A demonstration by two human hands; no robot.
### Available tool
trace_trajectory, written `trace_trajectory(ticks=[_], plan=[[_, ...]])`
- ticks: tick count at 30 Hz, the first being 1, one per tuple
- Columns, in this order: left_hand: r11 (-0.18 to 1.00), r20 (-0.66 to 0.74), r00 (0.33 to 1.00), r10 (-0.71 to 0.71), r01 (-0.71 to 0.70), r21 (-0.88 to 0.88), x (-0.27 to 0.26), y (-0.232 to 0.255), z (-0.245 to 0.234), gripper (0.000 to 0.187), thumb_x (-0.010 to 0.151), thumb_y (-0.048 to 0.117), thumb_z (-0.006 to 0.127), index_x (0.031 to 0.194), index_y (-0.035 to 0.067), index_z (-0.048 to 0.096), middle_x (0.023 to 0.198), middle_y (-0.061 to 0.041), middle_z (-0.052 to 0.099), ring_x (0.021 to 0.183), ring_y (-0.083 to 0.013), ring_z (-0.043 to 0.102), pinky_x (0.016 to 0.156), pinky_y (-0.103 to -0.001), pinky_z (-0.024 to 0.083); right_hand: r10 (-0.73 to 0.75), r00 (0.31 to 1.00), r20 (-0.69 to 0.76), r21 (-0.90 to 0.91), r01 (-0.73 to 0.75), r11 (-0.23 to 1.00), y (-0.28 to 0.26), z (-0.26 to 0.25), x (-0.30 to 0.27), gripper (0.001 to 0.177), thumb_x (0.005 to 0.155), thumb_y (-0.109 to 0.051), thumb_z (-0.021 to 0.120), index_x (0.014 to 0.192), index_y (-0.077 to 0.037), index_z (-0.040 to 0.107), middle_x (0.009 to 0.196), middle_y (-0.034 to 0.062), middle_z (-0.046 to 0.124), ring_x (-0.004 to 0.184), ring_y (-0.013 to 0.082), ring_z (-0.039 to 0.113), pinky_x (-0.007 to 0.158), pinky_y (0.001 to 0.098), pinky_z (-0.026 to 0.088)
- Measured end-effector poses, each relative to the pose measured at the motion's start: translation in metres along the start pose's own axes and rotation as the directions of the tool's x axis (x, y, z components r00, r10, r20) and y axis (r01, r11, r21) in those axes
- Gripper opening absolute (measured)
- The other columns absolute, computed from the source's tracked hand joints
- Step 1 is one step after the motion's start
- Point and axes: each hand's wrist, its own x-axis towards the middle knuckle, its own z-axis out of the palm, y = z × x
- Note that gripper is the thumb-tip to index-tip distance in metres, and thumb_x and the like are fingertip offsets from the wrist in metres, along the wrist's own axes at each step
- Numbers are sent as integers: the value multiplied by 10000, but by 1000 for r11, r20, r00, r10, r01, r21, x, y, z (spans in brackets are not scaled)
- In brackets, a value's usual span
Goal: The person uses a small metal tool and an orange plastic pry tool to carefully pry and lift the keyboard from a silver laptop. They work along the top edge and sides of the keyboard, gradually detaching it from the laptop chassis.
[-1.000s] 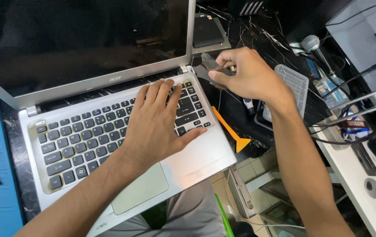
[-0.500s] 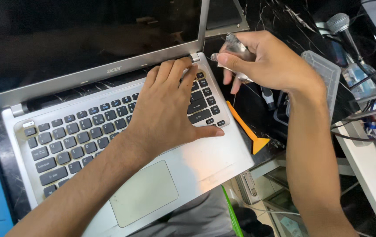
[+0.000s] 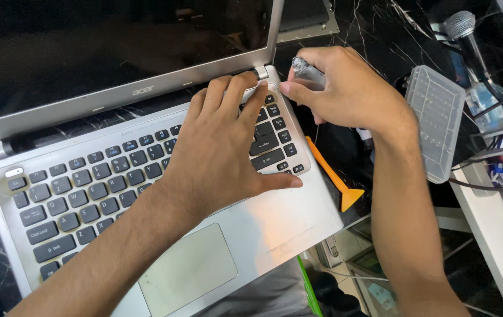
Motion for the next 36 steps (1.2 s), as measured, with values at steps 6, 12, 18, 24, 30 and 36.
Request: trace_trajectory(ticks=[6,12,18,24,30,36], plan=[[1000,-33,999,11,-11,17,-1,0,1,1340,666,1043,660,1488,-4,504,1442,-141,486,1309,-325,439,1095,-480,385,5,999,-52,17,-4,1000,-2,4,1,230,1047,-231,685,864,-102,631,608,18,616,426,126,614,555,262,488],[1000,-48,999,10,-10,5,-2,0,2,1333,669,1047,661,1479,-2,515,1418,-144,497,1286,-322,452,1078,-486,398,48,995,-92,-73,-55,996,-18,6,-4,281,1052,-305,666,857,-105,641,633,5,628,484,182,703,539,296,527],[999,-60,998,18,-16,31,-2,0,2,1313,702,1056,600,1448,-23,546,1430,-147,501,1297,-319,447,1084,-481,398,-20,991,-131,-406,-35,913,-11,18,6,416,1066,-257,596,695,-82,529,646,77,584,721,320,574,685,478,480],[999,-114,993,26,-23,24,-4,0,3,1299,695,1056,596,1413,-26,573,1397,-159,527,1265,-324,472,1060,-481,418,-69,987,-142,-580,-27,814,-9,26,11,269,1040,-276,584,893,-74,683,826,196,675,790,507,660,707,591,540],[998,-83,996,23,-18,58,-5,0,4,1344,679,1082,602,1435,-29,563,1415,-135,506,1279,-314,455,1075,-476,400,217,970,112,-403,-155,902,-46,-6,11,361,1102,-298,544,840,-56,600,603,101,688,491,210,676,632,365,525],[997,-87,996,30,-23,80,-5,-1,6,1359,687,1100,565,1439,-32,559,1411,-133,513,1258,-307,459,1057,-460,406,308,914,265,-355,-204,912,-49,-18,23,481,1110,-319,534,752,-17,641,653,150,730,572,205,685,590,307,515]])
